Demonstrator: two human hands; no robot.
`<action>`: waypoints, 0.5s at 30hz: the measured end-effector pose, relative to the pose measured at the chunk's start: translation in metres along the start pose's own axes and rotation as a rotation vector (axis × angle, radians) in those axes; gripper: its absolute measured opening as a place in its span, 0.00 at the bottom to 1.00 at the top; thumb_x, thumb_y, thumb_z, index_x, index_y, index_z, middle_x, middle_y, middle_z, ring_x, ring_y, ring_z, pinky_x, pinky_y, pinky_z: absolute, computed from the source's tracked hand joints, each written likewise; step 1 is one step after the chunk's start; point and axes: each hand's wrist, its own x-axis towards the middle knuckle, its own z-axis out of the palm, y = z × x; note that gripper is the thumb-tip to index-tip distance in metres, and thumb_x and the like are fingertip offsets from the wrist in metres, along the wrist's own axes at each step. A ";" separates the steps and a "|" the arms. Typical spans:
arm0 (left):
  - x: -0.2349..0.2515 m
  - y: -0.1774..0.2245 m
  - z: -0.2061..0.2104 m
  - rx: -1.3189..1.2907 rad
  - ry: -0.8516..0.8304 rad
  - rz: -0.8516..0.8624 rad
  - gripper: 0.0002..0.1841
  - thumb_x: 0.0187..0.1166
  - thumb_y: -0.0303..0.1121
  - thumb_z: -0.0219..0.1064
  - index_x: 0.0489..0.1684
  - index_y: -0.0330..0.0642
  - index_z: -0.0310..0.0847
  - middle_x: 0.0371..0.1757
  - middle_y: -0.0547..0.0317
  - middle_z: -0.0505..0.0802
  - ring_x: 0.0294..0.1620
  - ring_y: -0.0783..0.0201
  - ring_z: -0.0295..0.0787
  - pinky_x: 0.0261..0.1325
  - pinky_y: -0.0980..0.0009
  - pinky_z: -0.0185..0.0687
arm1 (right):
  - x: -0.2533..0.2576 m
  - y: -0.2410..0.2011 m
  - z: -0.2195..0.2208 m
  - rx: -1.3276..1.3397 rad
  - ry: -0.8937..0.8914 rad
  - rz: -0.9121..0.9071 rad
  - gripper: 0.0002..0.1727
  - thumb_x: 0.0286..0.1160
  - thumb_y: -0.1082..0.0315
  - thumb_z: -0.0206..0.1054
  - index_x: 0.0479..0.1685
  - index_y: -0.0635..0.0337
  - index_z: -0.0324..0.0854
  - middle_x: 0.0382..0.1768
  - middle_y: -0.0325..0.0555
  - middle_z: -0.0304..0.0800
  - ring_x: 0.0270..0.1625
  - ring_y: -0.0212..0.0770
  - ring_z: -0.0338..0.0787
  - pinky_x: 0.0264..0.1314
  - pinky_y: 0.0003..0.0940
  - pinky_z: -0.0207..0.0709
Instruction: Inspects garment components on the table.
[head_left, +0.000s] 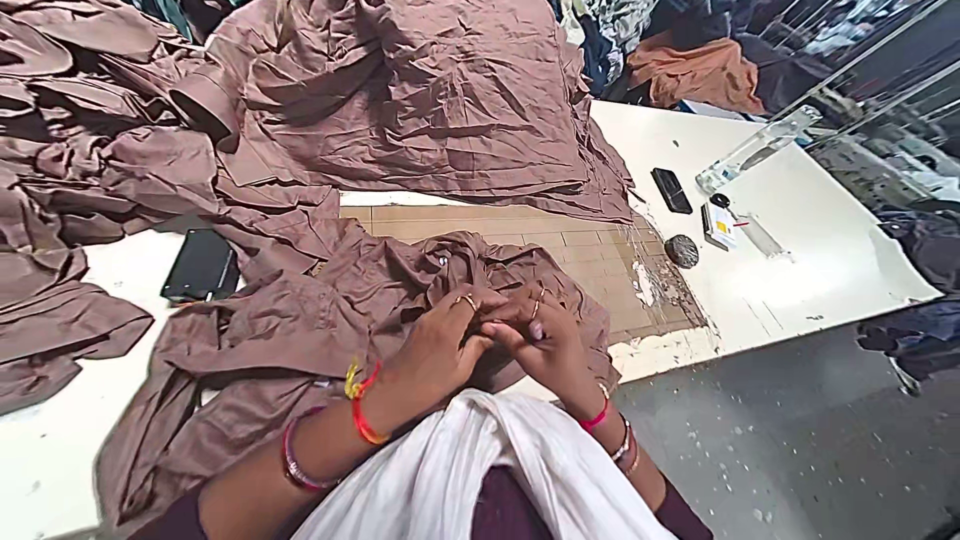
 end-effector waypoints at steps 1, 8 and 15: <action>-0.001 0.002 -0.001 -0.029 0.033 0.018 0.15 0.79 0.34 0.68 0.54 0.31 0.86 0.50 0.45 0.94 0.51 0.63 0.92 0.58 0.73 0.85 | -0.002 -0.004 0.000 0.093 -0.006 0.058 0.12 0.81 0.59 0.69 0.39 0.60 0.88 0.43 0.38 0.85 0.46 0.18 0.81 0.51 0.13 0.75; -0.003 0.001 -0.004 -0.071 0.252 0.096 0.11 0.79 0.36 0.71 0.38 0.35 0.91 0.41 0.53 0.96 0.48 0.77 0.90 0.58 0.86 0.80 | 0.002 -0.046 -0.016 0.517 0.200 0.057 0.16 0.86 0.40 0.54 0.43 0.30 0.85 0.45 0.13 0.86 0.55 0.14 0.82 0.62 0.16 0.73; -0.001 0.005 0.002 0.191 0.355 0.227 0.14 0.84 0.37 0.66 0.35 0.35 0.90 0.38 0.49 0.96 0.46 0.71 0.92 0.57 0.85 0.80 | -0.004 -0.036 -0.024 0.144 0.191 -0.207 0.10 0.89 0.61 0.60 0.57 0.52 0.84 0.53 0.23 0.91 0.53 0.14 0.88 0.56 0.14 0.84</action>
